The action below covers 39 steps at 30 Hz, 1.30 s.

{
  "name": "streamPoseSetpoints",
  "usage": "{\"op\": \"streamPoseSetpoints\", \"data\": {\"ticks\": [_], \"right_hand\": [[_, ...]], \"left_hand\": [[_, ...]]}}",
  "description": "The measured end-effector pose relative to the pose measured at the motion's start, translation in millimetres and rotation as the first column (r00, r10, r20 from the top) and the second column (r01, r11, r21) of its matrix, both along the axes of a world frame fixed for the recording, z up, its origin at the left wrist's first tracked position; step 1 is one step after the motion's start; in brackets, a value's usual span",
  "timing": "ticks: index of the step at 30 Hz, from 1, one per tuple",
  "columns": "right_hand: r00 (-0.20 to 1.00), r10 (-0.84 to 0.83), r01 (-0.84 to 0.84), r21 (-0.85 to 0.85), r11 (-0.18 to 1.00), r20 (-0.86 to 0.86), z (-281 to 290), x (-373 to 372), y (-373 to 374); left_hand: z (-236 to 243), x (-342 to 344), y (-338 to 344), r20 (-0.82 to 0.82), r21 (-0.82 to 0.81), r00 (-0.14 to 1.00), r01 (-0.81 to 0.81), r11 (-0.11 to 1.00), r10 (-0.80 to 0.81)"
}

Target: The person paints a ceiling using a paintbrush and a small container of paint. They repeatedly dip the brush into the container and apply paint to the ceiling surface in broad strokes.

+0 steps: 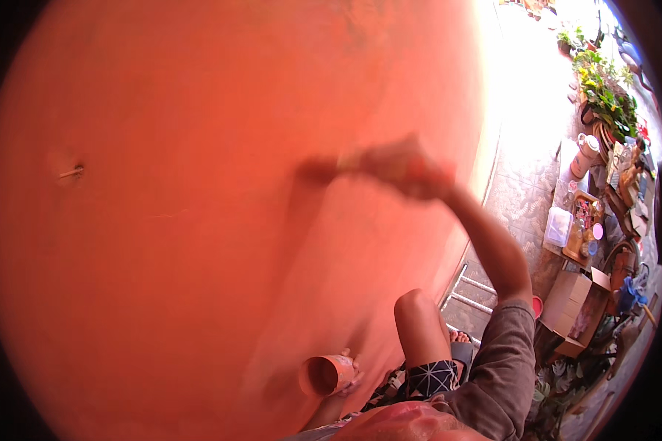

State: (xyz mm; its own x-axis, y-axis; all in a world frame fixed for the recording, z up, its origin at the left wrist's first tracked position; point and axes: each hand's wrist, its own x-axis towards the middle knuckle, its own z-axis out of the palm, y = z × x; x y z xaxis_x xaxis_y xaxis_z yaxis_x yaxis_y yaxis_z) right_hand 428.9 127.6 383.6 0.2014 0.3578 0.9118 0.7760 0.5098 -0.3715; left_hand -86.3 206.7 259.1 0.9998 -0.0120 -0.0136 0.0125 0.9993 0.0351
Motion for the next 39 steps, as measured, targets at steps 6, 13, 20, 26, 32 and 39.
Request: {"op": "streamPoseSetpoints", "data": {"ticks": [6,13,20,26,32,39], "right_hand": [[0.78,-0.423,0.522,0.107,0.846,-0.461,57.9,166.3,-34.1],[0.886,-0.461,0.461,-0.012,0.887,-0.059,61.0,36.8,-5.2],[0.967,0.084,-0.095,-0.035,0.995,-0.242,76.3,22.9,-28.6],[0.781,-0.429,0.477,-0.011,0.879,-0.455,83.7,180.9,-25.3],[0.783,-0.61,0.62,0.075,0.781,-0.118,66.4,63.2,24.8],[0.981,-0.068,0.056,0.069,0.996,0.182,60.9,-235.0,16.7]], "left_hand": [[-1.6,-1.8,0.0,0.016,-0.004,1.0,-0.003,1.0,0.003],[-3.3,2.9,4.8,0.027,-0.024,1.0,-0.013,1.0,0.014],[-5.1,0.7,-3.2,0.033,-0.033,0.999,-0.018,0.999,0.019],[3.1,-5.9,-2.1,0.048,-0.01,0.999,-0.015,1.0,0.015],[10.7,-42.0,-23.2,0.07,0.008,0.992,-0.108,0.994,0.107],[16.5,-75.5,-37.2,0.083,0.101,0.977,-0.204,0.974,0.196]]}}
